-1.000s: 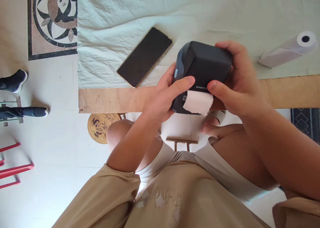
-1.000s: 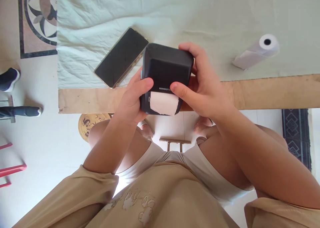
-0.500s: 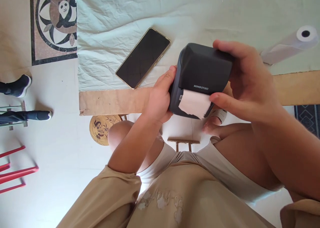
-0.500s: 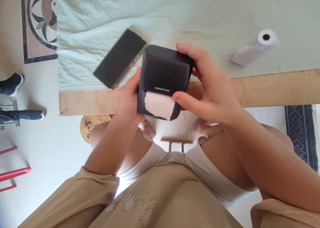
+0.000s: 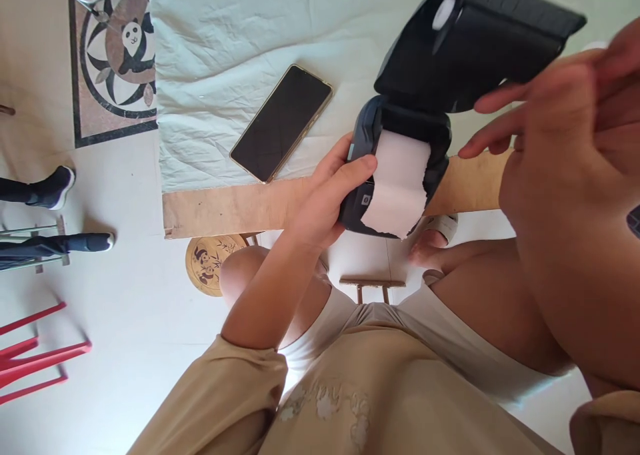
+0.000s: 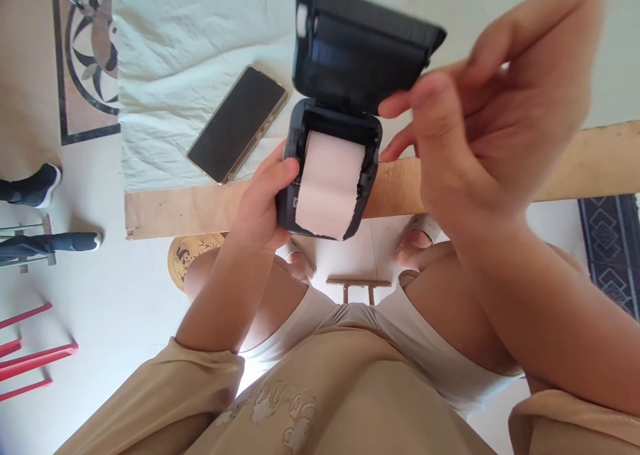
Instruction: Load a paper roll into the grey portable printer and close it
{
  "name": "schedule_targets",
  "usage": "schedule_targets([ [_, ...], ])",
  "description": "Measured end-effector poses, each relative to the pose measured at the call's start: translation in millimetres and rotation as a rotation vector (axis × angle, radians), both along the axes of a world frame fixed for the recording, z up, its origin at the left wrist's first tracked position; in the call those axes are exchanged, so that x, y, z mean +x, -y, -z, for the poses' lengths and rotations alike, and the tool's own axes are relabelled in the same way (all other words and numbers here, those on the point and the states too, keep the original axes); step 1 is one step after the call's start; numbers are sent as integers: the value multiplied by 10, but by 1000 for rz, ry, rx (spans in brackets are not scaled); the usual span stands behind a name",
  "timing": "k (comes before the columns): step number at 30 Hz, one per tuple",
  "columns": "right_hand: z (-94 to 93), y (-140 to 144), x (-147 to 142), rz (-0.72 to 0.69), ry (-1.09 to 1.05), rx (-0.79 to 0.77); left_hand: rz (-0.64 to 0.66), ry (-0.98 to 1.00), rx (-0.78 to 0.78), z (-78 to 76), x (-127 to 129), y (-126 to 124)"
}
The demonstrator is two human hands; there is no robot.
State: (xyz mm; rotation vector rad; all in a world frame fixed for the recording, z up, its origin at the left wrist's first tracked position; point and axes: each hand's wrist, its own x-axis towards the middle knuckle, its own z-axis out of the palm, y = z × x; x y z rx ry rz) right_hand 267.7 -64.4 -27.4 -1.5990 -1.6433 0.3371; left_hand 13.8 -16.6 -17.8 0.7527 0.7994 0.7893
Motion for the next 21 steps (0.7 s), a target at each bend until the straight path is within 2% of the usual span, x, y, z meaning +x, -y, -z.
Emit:
schedule_targets([
  [4, -71, 67, -151, -4, 143, -18, 39, -9, 40, 25, -19, -4],
  [8, -123, 134, -121, -83, 399, 40, 82, 8, 36, -2, -16, -15],
  [10, -128, 147, -86, -124, 441, 35, 96, -1, 21, -29, -12, -20],
  [13, -178, 157, -98, -169, 259, -65, 114, -36, 6, -71, -14, -25],
  [16, -319, 174, -161, -188, 57, -143, 112, -40, -4, -100, -24, -27],
  [19, -421, 131, -117, -162, -250, -116, 86, -27, -51, -101, -21, -27],
  [21, -372, 12, 36, -74, -465, -61, 23, -20, -83, -89, 2, -25],
])
